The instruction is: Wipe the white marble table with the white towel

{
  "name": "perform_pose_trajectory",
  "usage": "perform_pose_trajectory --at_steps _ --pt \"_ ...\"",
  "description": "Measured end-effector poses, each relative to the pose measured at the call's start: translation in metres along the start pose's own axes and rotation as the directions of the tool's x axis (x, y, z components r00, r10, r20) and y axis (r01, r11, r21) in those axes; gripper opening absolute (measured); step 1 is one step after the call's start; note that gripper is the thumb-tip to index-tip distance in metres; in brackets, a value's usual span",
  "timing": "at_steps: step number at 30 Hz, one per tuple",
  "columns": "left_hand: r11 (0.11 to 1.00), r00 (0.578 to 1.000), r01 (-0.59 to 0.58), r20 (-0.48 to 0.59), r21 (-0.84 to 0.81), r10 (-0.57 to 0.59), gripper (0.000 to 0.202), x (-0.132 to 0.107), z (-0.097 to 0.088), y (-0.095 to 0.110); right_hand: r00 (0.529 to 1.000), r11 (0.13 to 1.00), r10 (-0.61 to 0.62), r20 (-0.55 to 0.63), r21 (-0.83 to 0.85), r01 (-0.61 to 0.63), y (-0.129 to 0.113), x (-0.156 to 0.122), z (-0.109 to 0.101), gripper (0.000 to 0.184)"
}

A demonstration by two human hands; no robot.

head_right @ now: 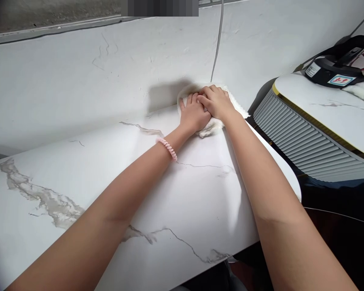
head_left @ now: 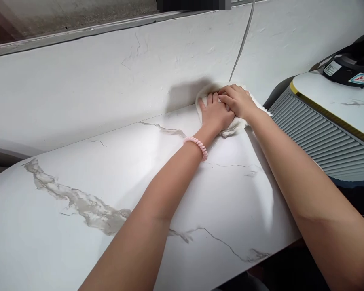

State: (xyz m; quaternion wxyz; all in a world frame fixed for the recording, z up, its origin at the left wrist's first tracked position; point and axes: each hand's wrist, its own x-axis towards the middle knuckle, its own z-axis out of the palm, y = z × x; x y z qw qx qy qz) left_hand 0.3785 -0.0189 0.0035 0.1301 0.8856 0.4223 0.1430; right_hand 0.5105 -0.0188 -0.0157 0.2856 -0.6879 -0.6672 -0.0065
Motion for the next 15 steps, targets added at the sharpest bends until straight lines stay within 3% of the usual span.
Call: perform_pose_trajectory --at_steps 6,15 --pt "1.0 1.0 0.015 0.004 0.015 -0.015 0.056 0.002 0.001 0.001 0.999 0.999 0.032 0.0 0.003 -0.032 0.004 0.004 0.004 0.032" --pt "0.998 1.0 -0.013 0.0 0.056 0.013 0.059 -0.005 0.0 0.002 0.998 0.998 0.064 0.001 0.005 -0.064 -0.019 -0.016 -0.011 0.038"
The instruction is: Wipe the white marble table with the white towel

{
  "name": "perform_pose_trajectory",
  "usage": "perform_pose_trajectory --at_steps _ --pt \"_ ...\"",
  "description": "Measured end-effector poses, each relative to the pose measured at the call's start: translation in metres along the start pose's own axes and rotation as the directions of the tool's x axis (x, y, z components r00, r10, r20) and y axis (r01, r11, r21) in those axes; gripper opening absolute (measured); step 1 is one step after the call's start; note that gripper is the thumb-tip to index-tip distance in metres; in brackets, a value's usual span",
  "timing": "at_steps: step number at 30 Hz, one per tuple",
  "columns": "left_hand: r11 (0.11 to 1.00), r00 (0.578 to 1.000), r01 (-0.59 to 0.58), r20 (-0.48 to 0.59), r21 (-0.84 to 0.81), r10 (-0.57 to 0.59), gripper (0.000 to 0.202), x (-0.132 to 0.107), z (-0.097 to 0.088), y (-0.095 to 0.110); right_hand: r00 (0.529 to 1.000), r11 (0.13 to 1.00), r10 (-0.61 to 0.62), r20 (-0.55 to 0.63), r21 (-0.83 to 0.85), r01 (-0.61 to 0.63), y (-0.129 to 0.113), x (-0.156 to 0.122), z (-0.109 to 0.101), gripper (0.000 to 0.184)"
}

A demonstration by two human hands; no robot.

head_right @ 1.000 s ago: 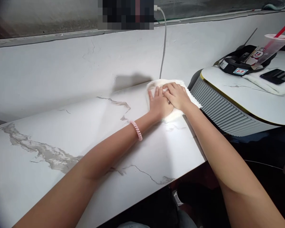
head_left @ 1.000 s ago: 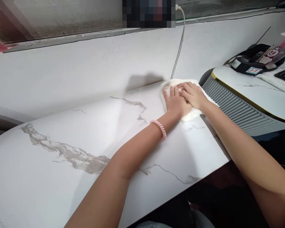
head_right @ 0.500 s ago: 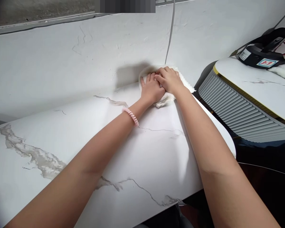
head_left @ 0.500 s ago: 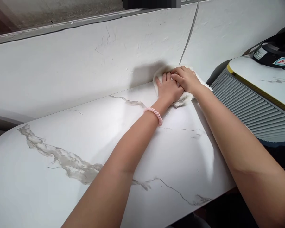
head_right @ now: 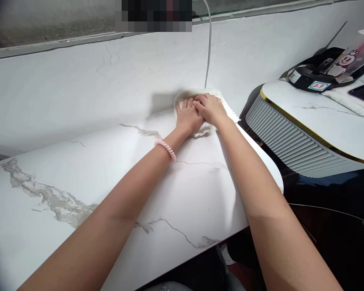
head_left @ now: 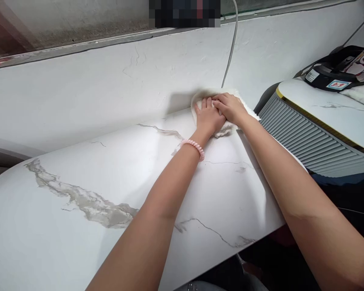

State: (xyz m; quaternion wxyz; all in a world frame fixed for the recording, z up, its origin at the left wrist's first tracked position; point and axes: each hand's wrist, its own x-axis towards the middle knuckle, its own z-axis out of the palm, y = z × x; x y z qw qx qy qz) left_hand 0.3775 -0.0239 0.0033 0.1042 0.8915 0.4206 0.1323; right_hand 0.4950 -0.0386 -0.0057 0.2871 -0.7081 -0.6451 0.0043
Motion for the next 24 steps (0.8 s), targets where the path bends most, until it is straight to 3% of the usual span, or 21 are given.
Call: perform_pose_trajectory --at_steps 10,18,24 --pt "1.0 0.999 -0.001 0.042 0.008 0.0 0.061 -0.041 -0.004 0.021 0.999 0.999 -0.04 0.017 0.0 0.04 -0.01 -0.044 -0.017 0.042" --pt "0.998 0.995 -0.068 0.068 0.013 0.067 0.059 -0.105 -0.005 0.056 0.999 0.998 -0.034 0.01 -0.05 0.034 -0.023 -0.122 -0.046 0.041" --pt "0.985 0.985 -0.17 0.009 -0.041 0.171 0.057 -0.152 0.0 0.074 1.0 0.996 -0.001 0.001 -0.09 0.001 -0.04 -0.179 -0.065 0.044"
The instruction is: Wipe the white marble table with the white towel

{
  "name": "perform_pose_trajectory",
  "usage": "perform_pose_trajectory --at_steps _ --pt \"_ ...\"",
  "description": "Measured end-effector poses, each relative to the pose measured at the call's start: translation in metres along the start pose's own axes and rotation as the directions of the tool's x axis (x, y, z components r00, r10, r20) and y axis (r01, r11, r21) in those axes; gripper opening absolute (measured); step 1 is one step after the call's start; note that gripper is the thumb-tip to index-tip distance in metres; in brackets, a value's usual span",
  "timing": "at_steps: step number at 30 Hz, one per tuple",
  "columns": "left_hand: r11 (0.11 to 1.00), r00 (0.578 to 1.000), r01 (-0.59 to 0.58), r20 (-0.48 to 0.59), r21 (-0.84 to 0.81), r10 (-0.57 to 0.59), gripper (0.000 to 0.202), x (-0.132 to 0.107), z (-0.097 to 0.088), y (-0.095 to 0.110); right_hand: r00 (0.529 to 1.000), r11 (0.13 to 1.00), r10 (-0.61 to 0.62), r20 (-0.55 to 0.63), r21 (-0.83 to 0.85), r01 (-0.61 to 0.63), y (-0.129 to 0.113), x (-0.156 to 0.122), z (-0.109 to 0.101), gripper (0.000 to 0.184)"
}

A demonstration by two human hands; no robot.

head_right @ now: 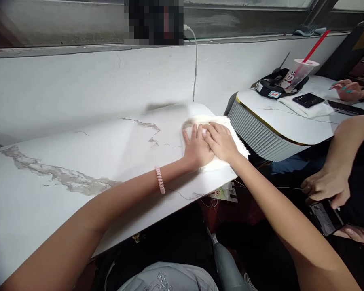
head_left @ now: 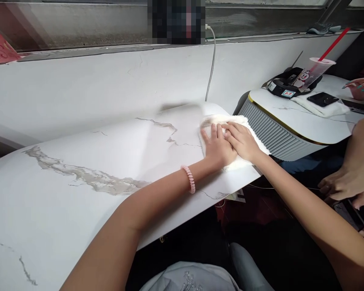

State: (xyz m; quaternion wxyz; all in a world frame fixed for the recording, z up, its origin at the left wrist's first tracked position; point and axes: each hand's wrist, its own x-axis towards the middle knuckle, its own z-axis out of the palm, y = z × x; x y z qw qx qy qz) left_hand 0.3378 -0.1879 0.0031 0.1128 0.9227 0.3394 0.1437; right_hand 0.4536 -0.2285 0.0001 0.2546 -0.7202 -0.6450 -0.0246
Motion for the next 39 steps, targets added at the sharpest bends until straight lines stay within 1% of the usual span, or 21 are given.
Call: perform_pose_trajectory --at_steps 5,8,10,14,17,20,23,26,34,39 --pt "0.998 0.998 -0.063 -0.019 0.01 0.064 0.058 -0.031 -0.001 0.004 1.0 0.999 0.023 -0.007 -0.032 -0.023 -0.019 -0.029 -0.006 0.046" --pt "0.997 0.997 -0.073 -0.036 0.008 0.074 0.059 -0.045 -0.005 0.002 0.999 0.998 0.04 -0.01 -0.048 -0.041 -0.031 -0.037 -0.004 0.046" --pt "0.997 0.997 -0.074 -0.02 0.002 0.074 0.059 -0.052 -0.01 -0.002 0.999 0.997 0.054 -0.009 -0.053 -0.054 -0.04 -0.04 -0.002 0.046" --pt "0.997 0.996 -0.077 0.052 0.005 0.076 0.06 -0.064 -0.021 -0.018 0.998 0.998 0.054 0.011 -0.039 -0.053 -0.061 -0.038 0.004 0.046" --pt "0.999 0.995 -0.031 0.091 0.014 0.029 0.061 -0.069 -0.031 -0.034 1.0 1.0 0.022 0.021 -0.01 -0.021 -0.077 -0.029 0.013 0.046" --pt "1.0 0.995 0.022 0.1 0.017 -0.024 0.062 -0.068 -0.04 -0.052 0.999 0.999 -0.032 0.002 0.024 0.032 -0.09 -0.014 0.025 0.044" --pt "0.999 0.995 0.042 0.091 0.009 -0.043 0.064 -0.061 -0.045 -0.072 0.999 0.998 -0.037 -0.018 0.044 0.038 -0.097 0.006 0.038 0.041" --pt "0.999 0.996 0.048 0.073 -0.007 -0.048 0.064 -0.046 -0.047 -0.092 1.0 0.998 -0.02 -0.017 0.065 0.022 -0.099 0.031 0.05 0.038" --pt "0.994 0.994 0.104 0.021 -0.033 -0.103 0.059 0.017 -0.047 -0.14 0.998 0.988 0.032 -0.05 0.151 -0.024 -0.088 0.109 0.08 0.032" --pt "0.994 0.994 0.108 0.007 -0.014 -0.108 0.06 0.049 -0.046 -0.162 0.995 0.986 0.074 -0.061 0.156 -0.063 -0.082 0.143 0.093 0.03"
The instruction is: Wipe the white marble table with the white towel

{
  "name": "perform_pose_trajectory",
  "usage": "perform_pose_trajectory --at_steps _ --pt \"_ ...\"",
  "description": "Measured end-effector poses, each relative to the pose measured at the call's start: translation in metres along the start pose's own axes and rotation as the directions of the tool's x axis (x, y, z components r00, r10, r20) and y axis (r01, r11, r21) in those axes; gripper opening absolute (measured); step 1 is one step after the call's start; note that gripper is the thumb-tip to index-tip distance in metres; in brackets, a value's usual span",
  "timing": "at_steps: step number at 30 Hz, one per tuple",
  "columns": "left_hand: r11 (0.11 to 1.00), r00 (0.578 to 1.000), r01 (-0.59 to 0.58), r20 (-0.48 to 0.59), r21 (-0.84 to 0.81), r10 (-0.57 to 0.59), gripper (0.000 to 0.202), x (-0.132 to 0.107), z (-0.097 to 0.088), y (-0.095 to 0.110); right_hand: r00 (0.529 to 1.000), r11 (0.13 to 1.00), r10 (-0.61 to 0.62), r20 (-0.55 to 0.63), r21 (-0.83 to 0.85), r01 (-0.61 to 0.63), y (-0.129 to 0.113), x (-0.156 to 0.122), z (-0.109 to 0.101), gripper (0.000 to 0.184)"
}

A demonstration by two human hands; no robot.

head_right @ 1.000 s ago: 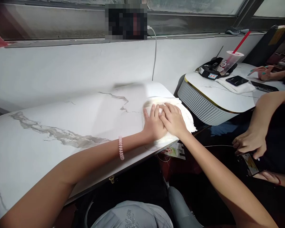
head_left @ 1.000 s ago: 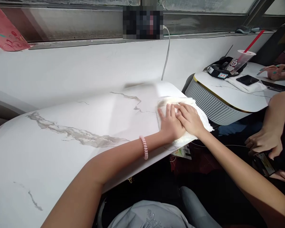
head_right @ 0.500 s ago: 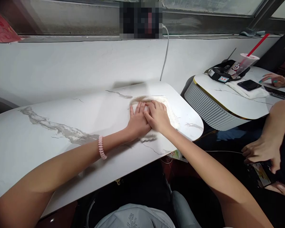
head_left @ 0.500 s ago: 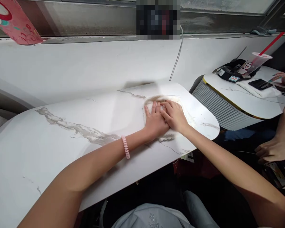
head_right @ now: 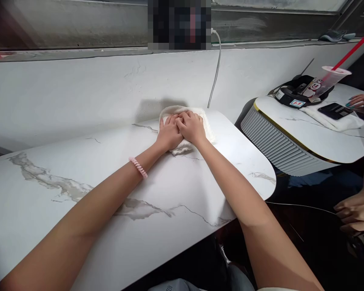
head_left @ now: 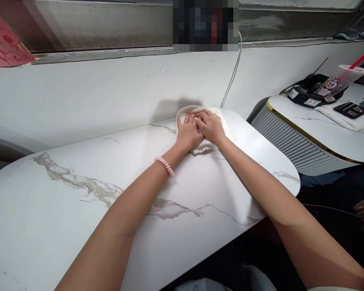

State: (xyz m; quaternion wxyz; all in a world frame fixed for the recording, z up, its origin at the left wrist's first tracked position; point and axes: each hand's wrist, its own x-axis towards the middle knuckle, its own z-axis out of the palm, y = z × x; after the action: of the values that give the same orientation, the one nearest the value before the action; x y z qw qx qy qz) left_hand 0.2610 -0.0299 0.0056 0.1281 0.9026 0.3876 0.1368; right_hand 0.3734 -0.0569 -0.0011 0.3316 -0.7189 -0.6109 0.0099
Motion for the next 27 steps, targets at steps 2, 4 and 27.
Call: perform_pose_trajectory --at_steps 2,4,27 --pt "1.0 1.0 -0.004 -0.023 -0.009 0.004 0.058 0.01 0.001 -0.005 1.0 1.0 0.006 0.0 -0.001 -0.006 0.002 0.01 0.003 0.029" --pt "1.0 0.999 -0.004 -0.051 -0.018 0.003 0.056 0.018 0.001 -0.008 1.0 1.0 0.005 0.003 -0.002 -0.005 0.005 0.019 0.006 0.029" --pt "0.998 0.998 0.06 -0.025 0.018 -0.059 0.059 -0.012 -0.001 0.0 0.996 0.996 -0.073 0.052 -0.044 0.076 -0.003 -0.004 0.0 0.036"
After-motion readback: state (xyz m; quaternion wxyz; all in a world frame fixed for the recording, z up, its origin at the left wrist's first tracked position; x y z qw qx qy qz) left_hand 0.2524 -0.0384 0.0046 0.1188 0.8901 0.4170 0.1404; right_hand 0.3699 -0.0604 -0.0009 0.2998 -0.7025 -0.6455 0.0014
